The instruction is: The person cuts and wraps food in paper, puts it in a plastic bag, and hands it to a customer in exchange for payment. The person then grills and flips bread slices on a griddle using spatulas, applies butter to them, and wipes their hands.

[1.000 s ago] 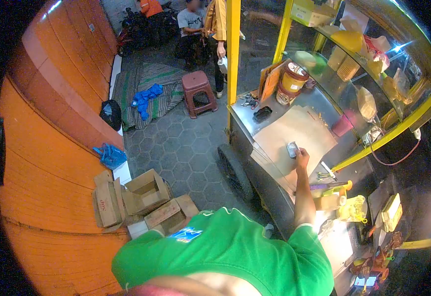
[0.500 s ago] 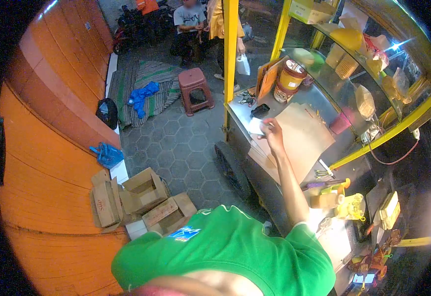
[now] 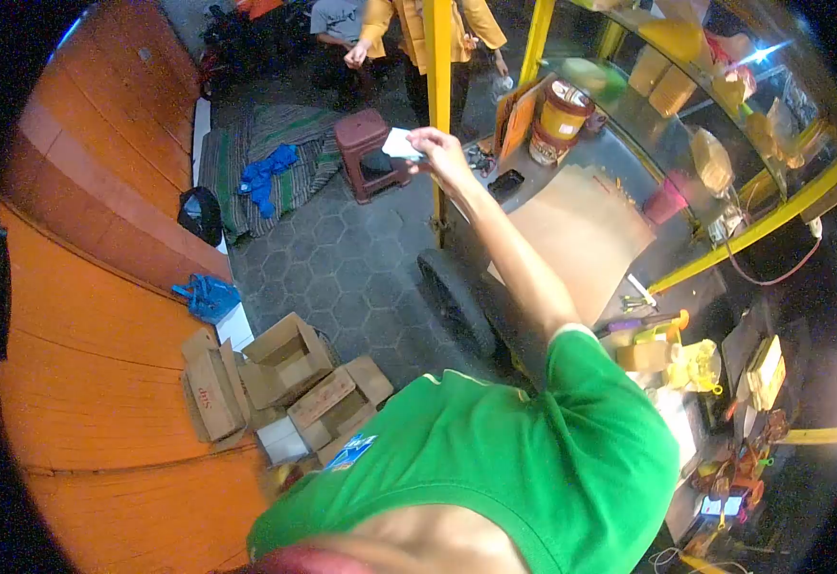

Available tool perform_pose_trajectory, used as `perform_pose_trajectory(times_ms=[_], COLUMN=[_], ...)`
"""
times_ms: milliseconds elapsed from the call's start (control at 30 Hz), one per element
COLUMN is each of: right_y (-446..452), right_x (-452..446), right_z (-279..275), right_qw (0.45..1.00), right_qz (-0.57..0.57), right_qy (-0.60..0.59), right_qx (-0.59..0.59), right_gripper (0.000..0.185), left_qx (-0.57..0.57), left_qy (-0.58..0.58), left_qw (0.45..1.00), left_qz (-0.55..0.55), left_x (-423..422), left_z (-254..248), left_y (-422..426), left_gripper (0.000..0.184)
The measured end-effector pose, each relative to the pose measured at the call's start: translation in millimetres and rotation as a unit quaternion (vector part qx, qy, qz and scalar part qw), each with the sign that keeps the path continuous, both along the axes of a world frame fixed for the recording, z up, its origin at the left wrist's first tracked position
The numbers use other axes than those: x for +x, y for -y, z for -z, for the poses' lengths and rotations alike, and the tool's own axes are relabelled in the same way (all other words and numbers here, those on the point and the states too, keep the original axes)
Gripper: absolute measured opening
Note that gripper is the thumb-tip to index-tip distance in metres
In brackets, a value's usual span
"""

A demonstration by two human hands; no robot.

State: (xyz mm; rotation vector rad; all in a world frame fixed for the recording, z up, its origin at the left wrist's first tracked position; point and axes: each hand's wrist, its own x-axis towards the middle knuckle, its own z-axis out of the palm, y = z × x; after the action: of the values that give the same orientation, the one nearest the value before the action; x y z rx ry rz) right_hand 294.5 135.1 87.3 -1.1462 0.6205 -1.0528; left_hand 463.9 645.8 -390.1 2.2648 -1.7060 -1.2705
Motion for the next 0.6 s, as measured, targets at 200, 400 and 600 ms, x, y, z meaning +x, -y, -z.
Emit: perform_pose_trajectory(times_ms=[200, 400, 600], right_y=[44, 100, 116], right_x=[30, 69, 88], right_z=[10, 13, 12], right_qw=[0.998, 0.994, 0.985], right_qz=[0.050, 0.088, 0.130], right_qy=[-0.039, -0.048, -0.103], right_qx=[0.027, 0.048, 0.042], right_gripper=[0.017, 0.022, 0.035], left_qx=[-0.015, -0.030, -0.059], left_qy=[-0.019, -0.018, -0.021], left_qw=[0.999, 0.996, 0.993], left_qz=[-0.042, -0.078, -0.095], left_x=[-1, -1, -9], left_z=[-1, -6, -21], left_y=[-23, -34, -44], left_gripper=[0.038, 0.038, 0.038])
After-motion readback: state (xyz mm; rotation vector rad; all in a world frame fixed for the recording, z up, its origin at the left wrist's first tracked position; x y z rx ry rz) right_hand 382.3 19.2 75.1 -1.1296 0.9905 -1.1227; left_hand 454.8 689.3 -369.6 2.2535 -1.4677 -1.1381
